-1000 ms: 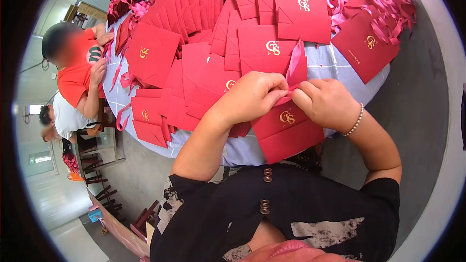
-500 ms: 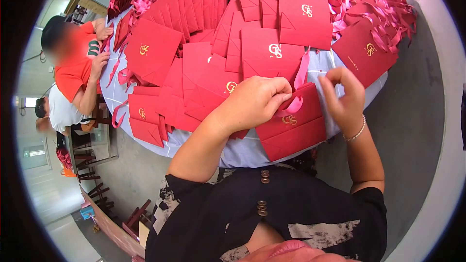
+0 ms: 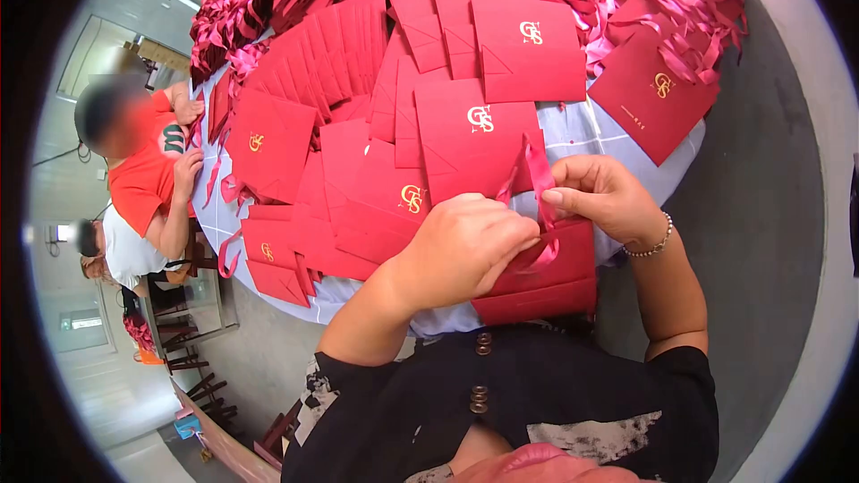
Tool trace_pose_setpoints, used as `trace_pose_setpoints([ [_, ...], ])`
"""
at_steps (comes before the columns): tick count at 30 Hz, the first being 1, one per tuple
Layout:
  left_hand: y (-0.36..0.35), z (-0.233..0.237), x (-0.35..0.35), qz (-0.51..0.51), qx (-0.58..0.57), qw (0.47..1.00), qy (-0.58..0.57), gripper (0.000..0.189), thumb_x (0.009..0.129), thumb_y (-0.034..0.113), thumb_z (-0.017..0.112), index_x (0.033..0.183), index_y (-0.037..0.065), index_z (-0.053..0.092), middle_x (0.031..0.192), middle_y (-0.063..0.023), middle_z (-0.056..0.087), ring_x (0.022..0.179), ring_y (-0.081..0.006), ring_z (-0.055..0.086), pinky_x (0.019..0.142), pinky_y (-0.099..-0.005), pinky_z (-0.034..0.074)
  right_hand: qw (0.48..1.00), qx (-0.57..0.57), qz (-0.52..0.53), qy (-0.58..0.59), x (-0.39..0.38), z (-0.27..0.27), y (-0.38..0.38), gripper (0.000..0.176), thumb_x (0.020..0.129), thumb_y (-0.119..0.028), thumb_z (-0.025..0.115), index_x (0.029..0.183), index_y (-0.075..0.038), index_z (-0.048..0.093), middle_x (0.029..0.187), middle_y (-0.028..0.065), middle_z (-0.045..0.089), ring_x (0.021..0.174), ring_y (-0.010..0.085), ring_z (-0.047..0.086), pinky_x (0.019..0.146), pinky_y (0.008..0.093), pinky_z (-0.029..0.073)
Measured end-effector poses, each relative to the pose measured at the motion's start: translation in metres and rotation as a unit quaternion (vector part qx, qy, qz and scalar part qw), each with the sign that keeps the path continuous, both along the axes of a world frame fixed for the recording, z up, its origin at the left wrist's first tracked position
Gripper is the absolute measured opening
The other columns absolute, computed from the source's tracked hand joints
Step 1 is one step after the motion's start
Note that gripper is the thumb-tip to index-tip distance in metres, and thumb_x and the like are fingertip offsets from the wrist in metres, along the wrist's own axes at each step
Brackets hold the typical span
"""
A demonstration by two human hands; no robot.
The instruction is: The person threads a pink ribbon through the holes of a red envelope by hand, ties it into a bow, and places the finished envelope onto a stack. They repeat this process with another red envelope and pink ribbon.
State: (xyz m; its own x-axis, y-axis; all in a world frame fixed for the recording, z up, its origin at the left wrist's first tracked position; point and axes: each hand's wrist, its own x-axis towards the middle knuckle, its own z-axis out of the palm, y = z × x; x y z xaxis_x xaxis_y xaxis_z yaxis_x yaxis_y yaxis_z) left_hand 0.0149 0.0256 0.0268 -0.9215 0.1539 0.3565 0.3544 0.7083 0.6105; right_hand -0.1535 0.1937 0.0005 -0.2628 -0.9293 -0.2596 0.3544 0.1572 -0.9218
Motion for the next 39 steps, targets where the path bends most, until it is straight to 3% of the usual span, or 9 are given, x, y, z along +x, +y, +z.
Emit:
trace_pose_setpoints([
  [4, 0.004, 0.004, 0.0, -0.047, -0.027, 0.998, 0.039, 0.017, 0.08, 0.007, 0.068, 0.097, 0.005, 0.067, 0.081, -0.0075, 0.066, 0.071, -0.0262, 0.064, 0.063, -0.0363, 0.047, 0.987, 0.141, -0.029, -0.065, -0.004, -0.001, -0.003, 0.032, 0.098, -0.032, 0.069, 0.083, -0.005, 0.064, 0.07, -0.0034, 0.059, 0.062, 0.0036, 0.054, 0.056, 0.0208, 0.044],
  [7, 0.007, 0.004, 0.003, -0.064, -0.052, 0.996, 0.045, 0.023, 0.077, 0.009, 0.066, 0.099, 0.005, 0.067, 0.083, -0.0065, 0.067, 0.072, -0.0237, 0.064, 0.063, -0.0352, 0.047, 0.914, -0.051, -0.228, 0.33, 0.0, -0.001, -0.016, 0.028, 0.089, -0.024, 0.08, 0.082, -0.004, 0.061, 0.068, -0.0012, 0.061, 0.057, 0.003, 0.051, 0.05, 0.0211, 0.038],
  [11, 0.008, 0.004, 0.002, -0.059, -0.066, 0.995, 0.055, 0.023, 0.076, 0.01, 0.066, 0.099, 0.005, 0.067, 0.084, -0.0065, 0.067, 0.073, -0.0237, 0.065, 0.064, -0.0354, 0.047, 0.941, -0.017, 0.083, 0.327, -0.008, 0.042, -0.021, 0.031, 0.082, -0.006, 0.079, 0.112, -0.002, 0.071, 0.089, 0.0054, 0.072, 0.062, 0.0072, 0.054, 0.059, 0.0247, 0.045],
  [16, 0.006, 0.004, 0.002, -0.032, -0.057, 0.998, 0.015, 0.016, 0.078, 0.008, 0.068, 0.094, 0.007, 0.067, 0.08, -0.0071, 0.065, 0.071, -0.0259, 0.064, 0.066, -0.0361, 0.047, 0.921, -0.043, 0.212, 0.323, -0.01, 0.005, -0.038, 0.014, 0.088, -0.008, 0.072, 0.098, 0.001, 0.074, 0.086, 0.0148, 0.073, 0.074, 0.023, 0.07, 0.07, 0.0342, 0.055],
  [19, 0.01, 0.002, 0.002, 0.044, 0.031, 0.998, -0.039, 0.01, 0.082, 0.006, 0.071, 0.091, 0.006, 0.067, 0.077, -0.0081, 0.066, 0.069, -0.0267, 0.063, 0.066, -0.0352, 0.046, 0.868, -0.053, -0.08, 0.488, -0.005, 0.0, -0.04, 0.014, 0.089, -0.016, 0.07, 0.09, -0.002, 0.074, 0.08, 0.019, 0.068, 0.07, 0.0334, 0.068, 0.063, 0.0373, 0.052],
  [24, 0.014, 0.0, 0.002, 0.05, 0.098, 0.993, -0.04, 0.007, 0.085, 0.005, 0.072, 0.091, 0.005, 0.068, 0.078, -0.0099, 0.068, 0.069, -0.0283, 0.064, 0.069, -0.0366, 0.048, 0.841, -0.04, -0.155, 0.517, -0.018, -0.012, -0.041, 0.016, 0.09, -0.014, 0.071, 0.099, -0.001, 0.073, 0.08, 0.0158, 0.07, 0.066, 0.0276, 0.068, 0.06, 0.0352, 0.052],
  [29, 0.01, -0.01, -0.003, 0.139, 0.056, 0.988, 0.028, 0.007, 0.085, 0.003, 0.071, 0.09, 0.003, 0.067, 0.079, -0.011, 0.068, 0.069, -0.0293, 0.065, 0.066, -0.0375, 0.049, 0.855, -0.126, -0.344, 0.367, -0.012, -0.006, -0.024, 0.027, 0.092, -0.01, 0.073, 0.116, -0.001, 0.066, 0.094, 0.003, 0.069, 0.075, 0.008, 0.062, 0.064, 0.0246, 0.05],
  [33, 0.009, -0.01, -0.004, 0.15, 0.054, 0.986, 0.045, 0.008, 0.084, 0.002, 0.072, 0.09, 0.003, 0.067, 0.077, -0.0107, 0.067, 0.067, -0.0283, 0.064, 0.063, -0.0367, 0.047, 0.969, 0.077, -0.168, 0.167, -0.004, 0.001, 0.013, 0.046, 0.103, -0.03, 0.061, 0.07, 0.001, 0.069, 0.067, 0.0021, 0.064, 0.069, 0.0051, 0.057, 0.062, 0.0224, 0.045],
  [39, 0.017, -0.002, -0.001, 0.065, 0.039, 0.996, 0.042, 0.008, 0.084, 0.002, 0.073, 0.09, 0.005, 0.068, 0.075, -0.0093, 0.066, 0.064, -0.0256, 0.063, 0.059, -0.0352, 0.044, 0.995, 0.057, -0.031, -0.081, 0.005, -0.018, 0.014, 0.032, 0.101, -0.024, 0.064, 0.084, 0.002, 0.073, 0.079, 0.0025, 0.07, 0.071, 0.0075, 0.061, 0.068, 0.024, 0.048],
])
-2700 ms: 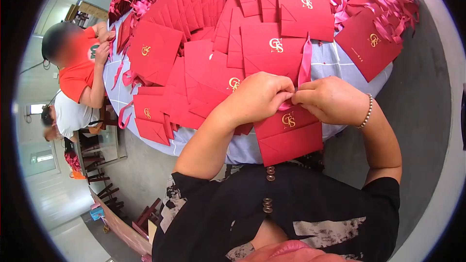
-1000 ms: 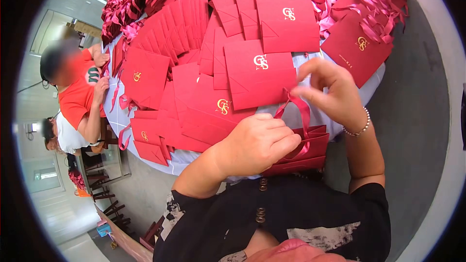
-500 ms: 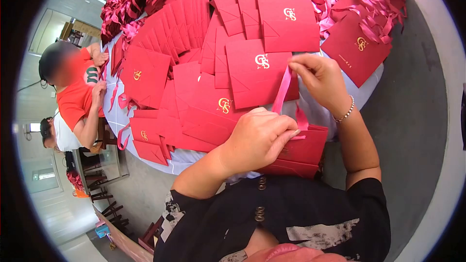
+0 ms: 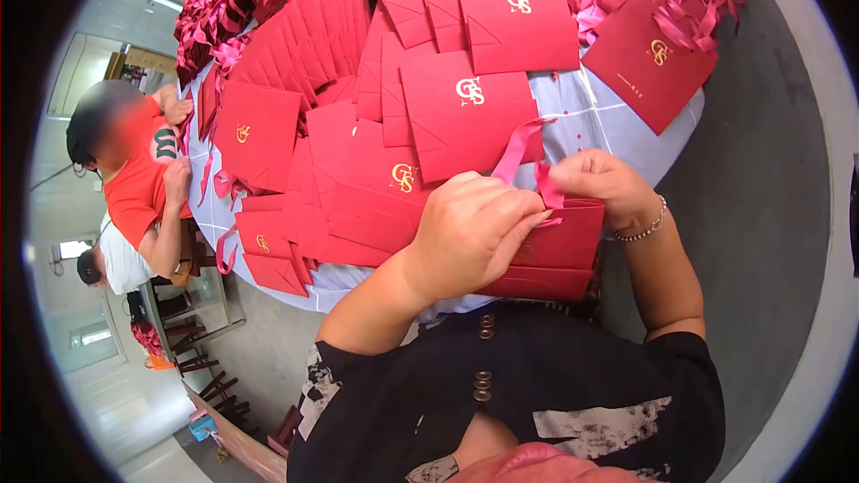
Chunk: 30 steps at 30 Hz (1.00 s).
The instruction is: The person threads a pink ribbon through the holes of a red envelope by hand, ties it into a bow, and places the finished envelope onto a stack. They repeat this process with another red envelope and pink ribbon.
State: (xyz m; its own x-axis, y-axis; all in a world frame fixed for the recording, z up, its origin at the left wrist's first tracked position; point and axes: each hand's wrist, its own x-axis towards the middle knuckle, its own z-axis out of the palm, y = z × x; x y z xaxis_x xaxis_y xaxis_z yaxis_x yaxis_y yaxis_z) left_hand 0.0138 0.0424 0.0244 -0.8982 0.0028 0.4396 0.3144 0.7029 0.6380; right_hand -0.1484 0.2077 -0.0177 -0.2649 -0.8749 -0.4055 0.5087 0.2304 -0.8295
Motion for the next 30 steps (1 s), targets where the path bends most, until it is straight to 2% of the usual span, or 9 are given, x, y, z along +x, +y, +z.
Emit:
trace_pose_setpoints([
  [1, 0.0, 0.001, 0.0, -0.004, 0.002, 1.0, -0.018, 0.008, 0.085, 0.002, 0.073, 0.091, 0.004, 0.069, 0.075, -0.0101, 0.066, 0.065, -0.0262, 0.063, 0.06, -0.0352, 0.046, 0.996, -0.062, 0.053, -0.043, 0.0, 0.0, -0.001, 0.029, 0.1, -0.022, 0.065, 0.086, 0.002, 0.073, 0.081, 0.0027, 0.071, 0.073, 0.0078, 0.062, 0.07, 0.0241, 0.049],
  [4, -0.003, -0.006, 0.0, 0.033, 0.081, 0.991, -0.098, 0.007, 0.088, 0.004, 0.071, 0.095, 0.001, 0.068, 0.077, -0.0128, 0.067, 0.067, -0.0263, 0.065, 0.062, -0.033, 0.049, 0.982, -0.126, -0.086, 0.11, 0.008, -0.01, -0.01, 0.02, 0.097, -0.016, 0.07, 0.086, -0.001, 0.074, 0.078, 0.0009, 0.071, 0.069, 0.0059, 0.06, 0.063, 0.022, 0.047],
  [9, -0.01, -0.007, -0.004, 0.06, 0.163, 0.97, -0.17, 0.01, 0.098, 0.007, 0.063, 0.096, -0.002, 0.067, 0.073, -0.0099, 0.065, 0.068, -0.0102, 0.061, 0.064, -0.027, 0.048, 0.945, -0.065, -0.243, 0.207, 0.01, -0.019, -0.012, 0.022, 0.1, -0.017, 0.067, 0.088, 0.0, 0.074, 0.078, -0.0061, 0.066, 0.07, 0.0005, 0.052, 0.06, 0.0207, 0.041],
  [12, -0.015, -0.004, -0.004, 0.071, 0.194, 0.954, -0.216, 0.01, 0.098, 0.007, 0.063, 0.097, -0.002, 0.067, 0.073, -0.0077, 0.065, 0.068, -0.0083, 0.059, 0.063, -0.0262, 0.048, 0.915, -0.084, -0.323, 0.227, 0.018, -0.021, -0.023, 0.02, 0.1, -0.016, 0.066, 0.09, 0.0, 0.074, 0.076, -0.007, 0.063, 0.069, 0.0006, 0.05, 0.06, 0.0215, 0.04],
  [19, -0.018, -0.009, -0.006, 0.077, 0.188, 0.96, -0.194, 0.011, 0.098, 0.008, 0.063, 0.096, -0.002, 0.067, 0.073, -0.0059, 0.064, 0.069, -0.0067, 0.057, 0.063, -0.0256, 0.047, 0.904, -0.058, -0.313, 0.286, 0.009, -0.029, -0.021, 0.024, 0.103, -0.019, 0.062, 0.096, 0.001, 0.074, 0.083, 0.0003, 0.07, 0.068, 0.003, 0.055, 0.062, 0.0186, 0.043],
  [21, -0.019, -0.01, -0.006, 0.078, 0.195, 0.958, -0.195, 0.011, 0.098, 0.008, 0.063, 0.095, -0.002, 0.066, 0.073, -0.0062, 0.064, 0.069, -0.0069, 0.057, 0.064, -0.0257, 0.047, 0.871, -0.024, -0.312, 0.38, 0.004, -0.033, -0.02, 0.025, 0.104, -0.02, 0.061, 0.097, 0.001, 0.072, 0.083, 0.0006, 0.07, 0.065, 0.0027, 0.056, 0.06, 0.0181, 0.044],
  [24, -0.019, -0.005, -0.006, 0.087, 0.177, 0.959, -0.202, 0.011, 0.098, 0.008, 0.063, 0.094, -0.002, 0.066, 0.073, -0.0063, 0.064, 0.069, -0.007, 0.057, 0.063, -0.0261, 0.047, 0.858, -0.064, -0.378, 0.343, 0.007, -0.036, -0.027, 0.023, 0.103, -0.018, 0.063, 0.091, -0.001, 0.071, 0.07, -0.0031, 0.061, 0.058, 0.0016, 0.052, 0.053, 0.02, 0.039],
  [26, -0.016, -0.007, -0.004, 0.072, 0.176, 0.965, -0.182, 0.011, 0.098, 0.008, 0.063, 0.093, -0.002, 0.065, 0.072, -0.006, 0.063, 0.069, -0.0068, 0.056, 0.063, -0.0261, 0.047, 0.861, -0.087, -0.425, 0.264, 0.0, -0.028, -0.026, 0.025, 0.104, -0.02, 0.061, 0.09, -0.001, 0.069, 0.07, -0.001, 0.064, 0.061, 0.0042, 0.059, 0.056, 0.0192, 0.045],
  [30, -0.012, -0.012, -0.005, 0.078, 0.175, 0.968, -0.162, 0.012, 0.098, 0.009, 0.063, 0.093, -0.002, 0.065, 0.069, -0.0048, 0.061, 0.066, -0.0056, 0.052, 0.061, -0.0258, 0.045, 0.884, -0.064, -0.36, 0.291, -0.02, -0.034, -0.013, 0.022, 0.103, -0.02, 0.063, 0.105, 0.001, 0.067, 0.087, 0.0044, 0.071, 0.065, 0.0069, 0.064, 0.06, 0.0197, 0.05],
])
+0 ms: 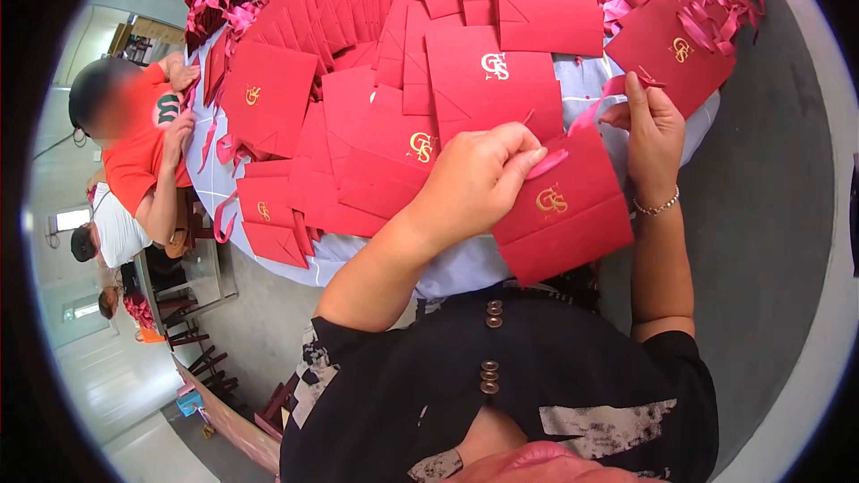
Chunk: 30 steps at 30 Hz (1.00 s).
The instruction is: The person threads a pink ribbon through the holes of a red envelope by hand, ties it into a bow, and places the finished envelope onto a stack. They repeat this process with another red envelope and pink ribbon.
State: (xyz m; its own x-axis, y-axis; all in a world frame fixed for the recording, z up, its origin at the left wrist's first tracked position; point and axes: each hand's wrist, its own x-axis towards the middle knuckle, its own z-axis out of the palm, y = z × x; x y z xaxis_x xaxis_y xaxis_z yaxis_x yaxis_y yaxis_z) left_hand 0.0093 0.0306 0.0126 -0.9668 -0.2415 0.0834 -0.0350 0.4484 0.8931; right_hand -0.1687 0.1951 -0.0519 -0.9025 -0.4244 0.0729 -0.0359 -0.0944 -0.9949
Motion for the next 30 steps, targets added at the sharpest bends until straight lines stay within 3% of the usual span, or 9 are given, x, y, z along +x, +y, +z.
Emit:
trace_pose_setpoints([
  [3, -0.004, 0.001, -0.001, 0.023, 0.014, 0.999, -0.022, 0.011, 0.098, 0.009, 0.064, 0.093, -0.001, 0.064, 0.069, -0.0043, 0.06, 0.067, -0.0049, 0.052, 0.061, -0.0254, 0.045, 0.992, 0.044, -0.033, 0.114, 0.004, 0.001, 0.0, 0.035, 0.097, -0.021, 0.071, 0.121, 0.003, 0.062, 0.109, 0.011, 0.069, 0.086, 0.0137, 0.068, 0.072, 0.0269, 0.054],
  [4, -0.005, -0.003, -0.002, 0.028, 0.014, 1.0, -0.006, 0.011, 0.098, 0.009, 0.064, 0.093, -0.002, 0.064, 0.069, -0.0048, 0.061, 0.066, -0.0056, 0.052, 0.06, -0.0258, 0.045, 0.921, 0.179, -0.129, 0.32, 0.015, 0.019, -0.002, 0.052, 0.086, -0.016, 0.08, 0.129, 0.004, 0.058, 0.124, 0.0172, 0.063, 0.11, 0.0238, 0.063, 0.087, 0.0357, 0.053],
  [6, -0.006, -0.005, -0.004, 0.034, 0.013, 0.999, 0.011, 0.011, 0.098, 0.009, 0.064, 0.093, -0.002, 0.064, 0.069, -0.0053, 0.061, 0.065, -0.0062, 0.053, 0.06, -0.0262, 0.045, 0.867, 0.167, -0.144, 0.446, 0.025, 0.037, 0.001, 0.054, 0.079, -0.011, 0.084, 0.125, 0.002, 0.06, 0.13, 0.02, 0.059, 0.12, 0.0315, 0.057, 0.095, 0.0412, 0.05],
  [10, -0.004, -0.005, -0.005, 0.025, -0.016, 0.999, -0.014, 0.01, 0.097, 0.008, 0.064, 0.093, -0.002, 0.064, 0.072, -0.0111, 0.064, 0.065, -0.0116, 0.058, 0.062, -0.0285, 0.047, 0.809, 0.111, 0.116, 0.565, 0.045, 0.047, 0.004, 0.024, 0.074, 0.001, 0.074, 0.097, -0.001, 0.068, 0.101, 0.0109, 0.065, 0.087, 0.0281, 0.063, 0.078, 0.0385, 0.051],
  [15, -0.004, -0.013, -0.005, 0.004, -0.073, 0.997, 0.018, 0.007, 0.095, 0.005, 0.063, 0.095, -0.002, 0.064, 0.08, -0.0175, 0.067, 0.073, -0.0295, 0.069, 0.067, -0.0346, 0.052, 0.803, 0.158, 0.158, 0.552, 0.053, 0.038, 0.0, 0.025, 0.074, -0.005, 0.071, 0.097, -0.001, 0.067, 0.101, 0.0108, 0.064, 0.087, 0.0271, 0.063, 0.078, 0.0391, 0.051],
  [20, -0.005, -0.01, -0.006, 0.021, -0.04, 0.999, -0.006, 0.008, 0.096, 0.006, 0.063, 0.096, -0.002, 0.065, 0.077, -0.0119, 0.067, 0.071, -0.0166, 0.065, 0.066, -0.0308, 0.051, 0.747, 0.113, 0.157, 0.636, 0.045, 0.034, -0.003, 0.026, 0.071, -0.009, 0.067, 0.095, 0.002, 0.067, 0.099, 0.0119, 0.066, 0.085, 0.0278, 0.065, 0.08, 0.0384, 0.056],
  [24, -0.009, -0.011, -0.006, 0.019, 0.028, 0.998, -0.048, 0.01, 0.097, 0.007, 0.063, 0.095, -0.002, 0.065, 0.074, -0.0052, 0.066, 0.07, -0.0063, 0.057, 0.063, -0.0274, 0.048, 0.756, 0.086, 0.136, 0.634, 0.048, 0.021, -0.004, 0.023, 0.073, -0.008, 0.07, 0.094, 0.002, 0.067, 0.095, 0.0115, 0.067, 0.078, 0.0276, 0.067, 0.075, 0.0375, 0.058],
  [27, -0.012, -0.014, -0.006, 0.021, 0.059, 0.997, -0.051, 0.011, 0.098, 0.007, 0.062, 0.094, -0.002, 0.065, 0.073, -0.0067, 0.066, 0.066, -0.0078, 0.057, 0.062, -0.0281, 0.048, 0.763, 0.034, 0.084, 0.64, 0.051, 0.022, -0.011, 0.017, 0.074, -0.006, 0.076, 0.087, 0.001, 0.067, 0.087, 0.0106, 0.066, 0.073, 0.026, 0.067, 0.075, 0.0372, 0.06],
  [30, -0.01, -0.01, -0.007, 0.01, 0.003, 1.0, -0.01, 0.01, 0.097, 0.006, 0.062, 0.093, -0.002, 0.065, 0.072, -0.0077, 0.064, 0.065, -0.0082, 0.056, 0.061, -0.0286, 0.048, 0.809, -0.006, 0.184, 0.558, 0.051, 0.032, -0.016, 0.016, 0.073, -0.002, 0.08, 0.075, -0.003, 0.064, 0.08, 0.0099, 0.065, 0.071, 0.0243, 0.066, 0.078, 0.0381, 0.06],
])
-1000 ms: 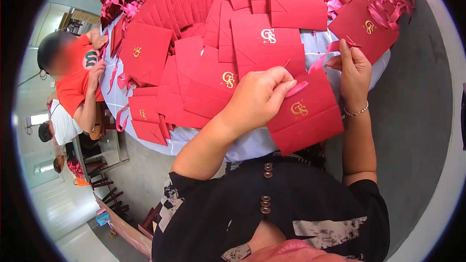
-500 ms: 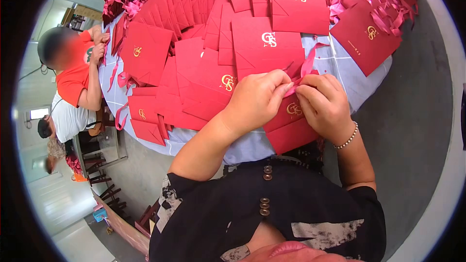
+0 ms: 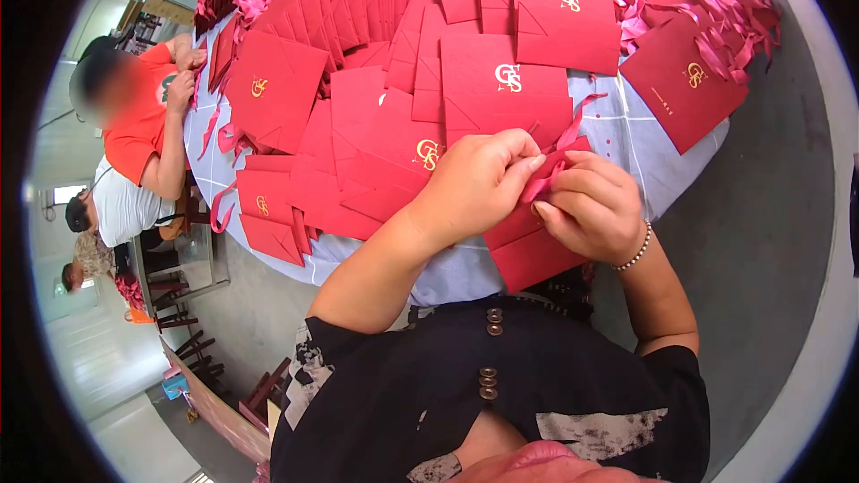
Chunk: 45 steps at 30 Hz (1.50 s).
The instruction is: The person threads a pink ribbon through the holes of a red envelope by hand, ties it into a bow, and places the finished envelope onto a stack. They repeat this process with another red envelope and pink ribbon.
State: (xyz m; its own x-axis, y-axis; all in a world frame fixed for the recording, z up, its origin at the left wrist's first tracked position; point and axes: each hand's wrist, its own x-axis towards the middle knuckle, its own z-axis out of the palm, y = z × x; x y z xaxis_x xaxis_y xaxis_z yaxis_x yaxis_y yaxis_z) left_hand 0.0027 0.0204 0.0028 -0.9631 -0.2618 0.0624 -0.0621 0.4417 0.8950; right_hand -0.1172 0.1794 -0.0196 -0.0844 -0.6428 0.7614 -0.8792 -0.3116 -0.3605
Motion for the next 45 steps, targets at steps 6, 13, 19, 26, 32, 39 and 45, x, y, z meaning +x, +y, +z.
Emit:
trace_pose_setpoints([
  [6, 0.008, 0.001, 0.003, -0.07, -0.129, 0.984, 0.096, 0.004, 0.09, 0.006, 0.067, 0.092, 0.003, 0.065, 0.077, -0.0149, 0.066, 0.07, -0.0325, 0.066, 0.063, -0.0379, 0.051, 0.942, 0.14, -0.081, -0.295, -0.036, 0.038, -0.001, 0.011, 0.085, -0.004, 0.075, 0.091, 0.003, 0.069, 0.079, 0.0117, 0.068, 0.066, 0.0196, 0.064, 0.063, 0.031, 0.051],
  [13, 0.012, 0.007, 0.005, -0.15, -0.167, 0.96, 0.165, 0.007, 0.085, 0.006, 0.071, 0.091, 0.005, 0.067, 0.077, -0.0107, 0.066, 0.07, -0.0313, 0.066, 0.066, -0.0394, 0.052, 0.829, 0.45, 0.259, -0.209, -0.07, 0.044, -0.026, 0.024, 0.087, -0.007, 0.068, 0.111, -0.002, 0.071, 0.082, 0.0146, 0.069, 0.069, 0.0249, 0.065, 0.066, 0.0341, 0.052],
  [19, 0.014, 0.012, 0.008, -0.106, -0.051, 0.992, 0.035, 0.005, 0.091, 0.004, 0.068, 0.091, 0.0, 0.067, 0.075, -0.0114, 0.067, 0.066, -0.0206, 0.065, 0.063, -0.0304, 0.05, 0.949, 0.312, 0.025, -0.032, -0.062, 0.019, -0.026, 0.012, 0.084, -0.003, 0.063, 0.092, 0.0, 0.071, 0.086, 0.0154, 0.062, 0.082, 0.0342, 0.065, 0.074, 0.0407, 0.052],
  [26, 0.016, 0.022, 0.009, -0.117, 0.086, 0.989, -0.04, 0.006, 0.092, 0.001, 0.07, 0.089, -0.002, 0.066, 0.072, -0.0001, 0.064, 0.07, -0.0024, 0.054, 0.061, -0.0213, 0.045, 0.975, 0.195, -0.091, -0.054, -0.061, -0.008, -0.042, 0.012, 0.081, -0.005, 0.064, 0.092, -0.002, 0.07, 0.087, 0.0135, 0.062, 0.081, 0.0355, 0.065, 0.071, 0.0427, 0.054],
  [32, 0.014, 0.007, 0.007, -0.036, -0.041, 0.998, 0.031, 0.007, 0.09, 0.003, 0.073, 0.091, -0.002, 0.068, 0.076, -0.0097, 0.068, 0.069, -0.0102, 0.064, 0.063, -0.0252, 0.05, 0.977, 0.021, -0.162, -0.14, -0.056, 0.016, -0.019, 0.032, 0.086, -0.013, 0.077, 0.114, 0.0, 0.067, 0.1, 0.0151, 0.069, 0.09, 0.0291, 0.067, 0.08, 0.034, 0.054],
  [39, 0.019, 0.004, 0.007, -0.052, -0.122, 0.985, 0.106, 0.008, 0.086, 0.007, 0.076, 0.087, 0.005, 0.068, 0.072, -0.0111, 0.065, 0.062, -0.0259, 0.064, 0.058, -0.0336, 0.049, 0.784, 0.271, -0.02, -0.558, -0.043, -0.005, 0.027, 0.037, 0.101, -0.027, 0.064, 0.082, 0.003, 0.073, 0.073, 0.0004, 0.068, 0.072, 0.0041, 0.058, 0.061, 0.0235, 0.044],
  [45, 0.024, 0.006, 0.007, -0.058, -0.131, 0.986, 0.08, 0.006, 0.088, 0.007, 0.073, 0.087, 0.004, 0.067, 0.072, -0.0136, 0.065, 0.063, -0.0294, 0.065, 0.058, -0.0359, 0.05, 0.778, 0.26, 0.063, -0.568, -0.039, -0.009, 0.018, 0.02, 0.092, -0.013, 0.073, 0.081, 0.003, 0.072, 0.069, 0.0009, 0.066, 0.068, 0.0046, 0.054, 0.061, 0.0252, 0.043],
])
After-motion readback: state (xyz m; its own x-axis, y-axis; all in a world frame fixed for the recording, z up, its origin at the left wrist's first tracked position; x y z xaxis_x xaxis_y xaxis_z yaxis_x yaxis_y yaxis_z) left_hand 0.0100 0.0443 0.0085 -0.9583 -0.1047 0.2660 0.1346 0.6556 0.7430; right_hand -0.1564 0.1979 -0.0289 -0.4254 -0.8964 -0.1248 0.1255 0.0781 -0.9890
